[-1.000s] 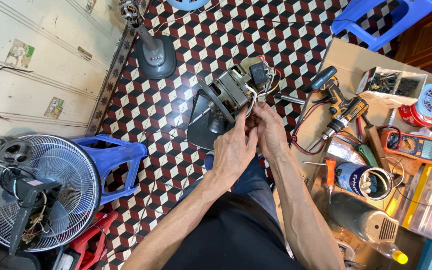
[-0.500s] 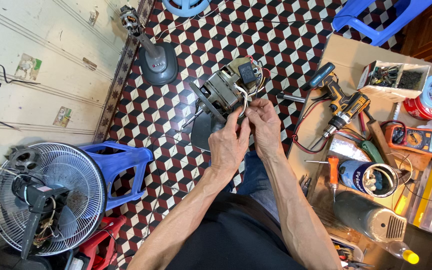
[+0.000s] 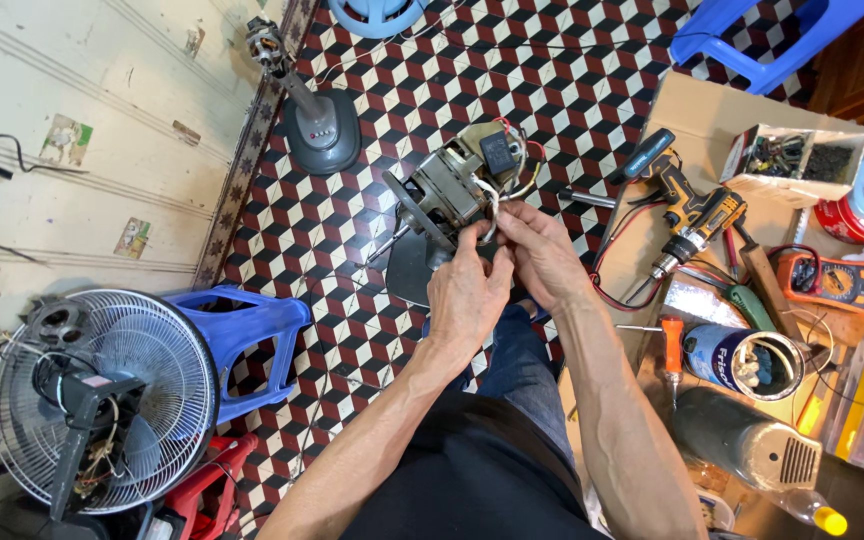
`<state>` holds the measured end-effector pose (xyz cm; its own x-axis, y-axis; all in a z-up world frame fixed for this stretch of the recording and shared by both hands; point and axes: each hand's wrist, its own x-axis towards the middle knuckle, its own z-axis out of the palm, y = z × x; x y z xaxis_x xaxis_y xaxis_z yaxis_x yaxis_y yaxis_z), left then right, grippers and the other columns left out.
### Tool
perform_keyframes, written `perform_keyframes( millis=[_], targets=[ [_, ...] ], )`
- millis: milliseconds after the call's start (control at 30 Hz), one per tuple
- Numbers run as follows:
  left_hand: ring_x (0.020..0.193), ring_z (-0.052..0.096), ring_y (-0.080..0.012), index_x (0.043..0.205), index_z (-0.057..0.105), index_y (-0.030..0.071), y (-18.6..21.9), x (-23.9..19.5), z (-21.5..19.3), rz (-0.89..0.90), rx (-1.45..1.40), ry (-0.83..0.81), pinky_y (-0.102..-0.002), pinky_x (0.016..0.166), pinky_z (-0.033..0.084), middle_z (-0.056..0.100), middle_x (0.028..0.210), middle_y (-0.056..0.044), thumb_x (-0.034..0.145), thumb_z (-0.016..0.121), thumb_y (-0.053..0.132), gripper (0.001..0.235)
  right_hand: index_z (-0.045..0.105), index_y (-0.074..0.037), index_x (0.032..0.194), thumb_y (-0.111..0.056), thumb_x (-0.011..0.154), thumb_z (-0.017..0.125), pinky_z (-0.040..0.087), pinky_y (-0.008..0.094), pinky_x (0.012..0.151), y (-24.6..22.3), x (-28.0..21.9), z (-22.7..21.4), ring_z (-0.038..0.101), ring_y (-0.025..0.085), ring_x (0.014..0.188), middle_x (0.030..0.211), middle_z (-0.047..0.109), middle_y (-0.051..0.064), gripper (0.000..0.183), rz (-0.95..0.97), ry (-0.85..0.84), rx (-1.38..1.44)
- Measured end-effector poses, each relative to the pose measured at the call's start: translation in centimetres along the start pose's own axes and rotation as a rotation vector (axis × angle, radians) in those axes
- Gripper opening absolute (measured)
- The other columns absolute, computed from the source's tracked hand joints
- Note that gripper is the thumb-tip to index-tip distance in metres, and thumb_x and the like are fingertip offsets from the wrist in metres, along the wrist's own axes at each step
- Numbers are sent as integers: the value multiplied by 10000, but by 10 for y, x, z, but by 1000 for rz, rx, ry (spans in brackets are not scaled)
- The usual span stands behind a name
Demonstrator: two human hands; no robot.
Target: The person repairs a disassembled fan motor by stripping, twisting, and taping wires, then using a heat gun to shrink-wrap the connections. They handle pliers, scissors, electrical tape, and a heat gun while working at a cluttered workbench.
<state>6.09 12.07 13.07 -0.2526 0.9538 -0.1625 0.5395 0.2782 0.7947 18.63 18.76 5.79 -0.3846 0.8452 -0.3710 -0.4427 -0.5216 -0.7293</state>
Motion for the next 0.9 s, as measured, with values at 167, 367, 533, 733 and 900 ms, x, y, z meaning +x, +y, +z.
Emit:
perform_keyframes(
  millis=[167,367,533,733,900],
  targets=[
    [649,720,-363,1365,554,92,2,0,-6,-59,17,-86,-504,655,549,727,666,-120,944,610,315,480,681,-26,1036,-141,957,728,419,237,632,-6,7,-9,527,76,761,865,632,-12,148,80,-44,25],
    [629,710,-349,1400,540,81,0,-1,-10,54,83,-44,-478,610,543,721,693,-125,955,617,267,488,697,-10,1015,-155,959,731,392,207,546,-16,-11,-3,483,58,623,757,599,-15,159,74,82,-207],
    [534,674,-192,1476,463,34,-5,-23,-12,21,-54,-103,-356,513,532,692,651,-76,977,612,234,558,681,-44,1016,-177,954,696,376,177,479,-27,-24,12,484,21,576,799,683,-14,147,29,202,-397],
    [691,613,-70,1331,572,81,-24,-18,5,-516,-1044,-207,-257,542,454,732,909,1,934,697,244,446,708,-21,1059,-150,956,713,405,179,511,-37,-32,18,543,29,618,816,696,12,166,11,199,-455],
    [816,646,-65,1052,712,92,-40,6,20,-603,-1466,-170,-248,690,471,743,981,15,920,768,278,235,721,-13,1111,-120,947,699,466,190,563,-37,-38,18,591,56,636,824,713,23,197,33,170,-418]
  ],
)
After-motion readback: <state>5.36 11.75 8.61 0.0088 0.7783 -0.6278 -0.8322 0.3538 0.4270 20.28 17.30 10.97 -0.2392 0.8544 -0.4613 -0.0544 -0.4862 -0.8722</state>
